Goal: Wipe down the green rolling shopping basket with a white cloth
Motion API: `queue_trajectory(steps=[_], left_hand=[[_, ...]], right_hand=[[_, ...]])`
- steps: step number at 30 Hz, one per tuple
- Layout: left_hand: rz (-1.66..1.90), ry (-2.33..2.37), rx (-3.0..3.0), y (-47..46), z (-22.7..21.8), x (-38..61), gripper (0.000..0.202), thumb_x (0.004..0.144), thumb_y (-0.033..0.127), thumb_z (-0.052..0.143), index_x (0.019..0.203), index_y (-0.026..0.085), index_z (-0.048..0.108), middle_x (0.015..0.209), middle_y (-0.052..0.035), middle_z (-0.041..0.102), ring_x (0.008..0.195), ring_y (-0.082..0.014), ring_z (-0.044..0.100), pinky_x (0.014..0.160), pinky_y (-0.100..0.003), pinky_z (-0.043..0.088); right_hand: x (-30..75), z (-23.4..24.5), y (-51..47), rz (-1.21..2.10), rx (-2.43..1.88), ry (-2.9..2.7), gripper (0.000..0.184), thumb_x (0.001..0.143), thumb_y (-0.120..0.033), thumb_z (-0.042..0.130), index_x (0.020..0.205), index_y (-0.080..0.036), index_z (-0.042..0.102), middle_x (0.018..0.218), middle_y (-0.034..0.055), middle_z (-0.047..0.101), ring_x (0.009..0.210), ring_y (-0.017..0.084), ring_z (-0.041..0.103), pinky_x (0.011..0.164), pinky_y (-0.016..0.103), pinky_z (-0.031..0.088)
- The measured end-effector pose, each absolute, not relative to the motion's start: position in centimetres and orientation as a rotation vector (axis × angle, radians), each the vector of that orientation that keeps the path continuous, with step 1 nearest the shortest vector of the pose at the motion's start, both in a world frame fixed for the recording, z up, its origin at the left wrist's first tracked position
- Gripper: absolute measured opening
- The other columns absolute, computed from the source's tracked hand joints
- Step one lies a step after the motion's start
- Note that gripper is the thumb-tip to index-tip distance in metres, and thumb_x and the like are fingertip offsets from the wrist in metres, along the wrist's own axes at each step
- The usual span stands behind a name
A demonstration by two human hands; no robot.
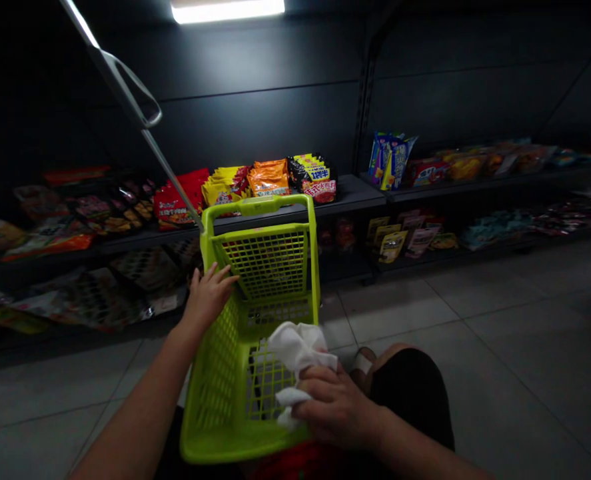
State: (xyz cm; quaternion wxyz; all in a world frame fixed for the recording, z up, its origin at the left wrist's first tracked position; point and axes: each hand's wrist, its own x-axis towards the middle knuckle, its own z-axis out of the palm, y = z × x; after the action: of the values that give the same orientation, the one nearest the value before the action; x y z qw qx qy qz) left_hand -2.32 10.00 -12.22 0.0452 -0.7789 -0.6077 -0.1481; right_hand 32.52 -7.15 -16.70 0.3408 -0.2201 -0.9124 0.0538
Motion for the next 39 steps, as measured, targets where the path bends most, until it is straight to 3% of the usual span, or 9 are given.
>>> queue_trajectory(steps=[2, 4, 7, 11, 16, 20, 27, 35, 39], left_hand=[[-0.462, -1.870, -2.422, 9.1, -12.1, 0.3, 0.038, 0.097, 0.024, 0.049, 0.129, 0.022, 0.069, 0.154, -0.0114, 0.053, 0.155, -0.0394, 0.023, 0.122, -0.072, -0.001], [-0.445, -1.867, -2.561, 7.9, -12.4, 3.9, 0.040, 0.099, 0.035, 0.048, 0.133, 0.025, 0.066, 0.152, -0.0067, 0.056, 0.151, -0.0344, 0.036, 0.123, -0.063, 0.020], [-0.692, -1.941, -3.066, 6.1, -12.8, 9.4, 0.050, 0.102, 0.047, 0.040, 0.140, 0.023, 0.060, 0.145, -0.0096, 0.063, 0.135, -0.0273, 0.057, 0.118, -0.049, 0.039], [-1.075, -1.996, -3.251, 4.4, -12.7, 11.7, 0.061, 0.099, 0.059, 0.043, 0.143, 0.020, 0.057, 0.146, -0.0100, 0.062, 0.135, -0.0256, 0.058, 0.118, -0.042, 0.039], [-1.316, -2.244, -3.169, 3.3, -12.6, 8.6, 0.069, 0.096, 0.065, 0.048, 0.146, 0.018, 0.052, 0.142, -0.0128, 0.065, 0.137, -0.0270, 0.056, 0.121, -0.047, 0.034], [-1.541, -2.264, -3.085, 2.8, -12.5, 9.5, 0.073, 0.095, 0.065, 0.050, 0.151, 0.018, 0.047, 0.149, -0.0138, 0.058, 0.143, -0.0274, 0.049, 0.125, -0.047, 0.027], [-1.468, -2.348, -3.282, 1.6, -12.7, 13.3, 0.078, 0.094, 0.072, 0.041, 0.155, 0.024, 0.044, 0.163, -0.0071, 0.040, 0.152, -0.0292, 0.034, 0.128, -0.048, 0.022], [-1.836, -2.603, -3.095, 2.1, -13.8, 12.0, 0.093, 0.088, 0.085, 0.035, 0.147, 0.016, 0.055, 0.144, -0.0125, 0.063, 0.142, -0.0339, 0.049, 0.122, -0.049, 0.034], [-1.928, -2.652, -2.911, 1.9, -13.9, 12.1, 0.093, 0.090, 0.083, 0.031, 0.153, 0.016, 0.046, 0.149, -0.0127, 0.059, 0.146, -0.0314, 0.045, 0.124, -0.047, 0.030]], right_hand=[[30.4, -15.4, -7.3, 0.147, -0.709, -2.420, 0.010, 0.095, -0.027, 0.057, 0.098, -0.025, 0.067, 0.085, 0.0015, 0.070, 0.096, 0.019, 0.064, 0.117, 0.041, 0.033], [27.9, -14.2, -8.2, 0.173, -0.713, -2.547, 0.015, 0.098, -0.026, 0.056, 0.108, -0.022, 0.065, 0.082, 0.0021, 0.068, 0.086, 0.020, 0.063, 0.111, 0.043, 0.038], [24.8, -13.3, -9.7, 0.213, -0.444, -2.681, 0.027, 0.102, -0.026, 0.053, 0.128, -0.021, 0.059, 0.094, 0.0034, 0.072, 0.082, 0.018, 0.063, 0.091, 0.037, 0.048], [26.1, -13.5, -9.6, 0.284, -0.205, -2.575, 0.018, 0.102, -0.022, 0.055, 0.115, -0.022, 0.067, 0.111, 0.0040, 0.075, 0.086, 0.015, 0.067, 0.082, 0.032, 0.050], [32.7, -14.2, -7.2, 0.713, -0.467, -1.835, 0.018, 0.100, -0.023, 0.058, 0.104, -0.027, 0.075, 0.112, 0.0018, 0.077, 0.100, 0.015, 0.072, 0.089, 0.029, 0.056], [33.1, -16.6, -8.0, 0.801, -1.022, -1.137, 0.029, 0.101, -0.027, 0.053, 0.125, -0.027, 0.070, 0.125, 0.0061, 0.073, 0.113, 0.018, 0.069, 0.099, 0.035, 0.057], [28.8, -21.1, -11.1, 0.756, -0.806, -1.530, 0.060, 0.104, -0.023, 0.042, 0.161, -0.035, 0.027, 0.170, -0.0001, 0.024, 0.158, 0.021, 0.019, 0.129, 0.049, 0.021], [27.0, -18.2, 3.2, 0.958, -0.804, -1.263, 0.052, 0.106, -0.041, 0.038, 0.156, -0.028, 0.042, 0.163, 0.0021, 0.039, 0.151, 0.019, 0.036, 0.128, 0.044, 0.025], [25.5, -18.7, 2.1, 0.962, -0.890, -1.204, 0.053, 0.106, -0.045, 0.036, 0.155, -0.025, 0.043, 0.159, 0.0040, 0.045, 0.150, 0.019, 0.039, 0.127, 0.042, 0.028]])
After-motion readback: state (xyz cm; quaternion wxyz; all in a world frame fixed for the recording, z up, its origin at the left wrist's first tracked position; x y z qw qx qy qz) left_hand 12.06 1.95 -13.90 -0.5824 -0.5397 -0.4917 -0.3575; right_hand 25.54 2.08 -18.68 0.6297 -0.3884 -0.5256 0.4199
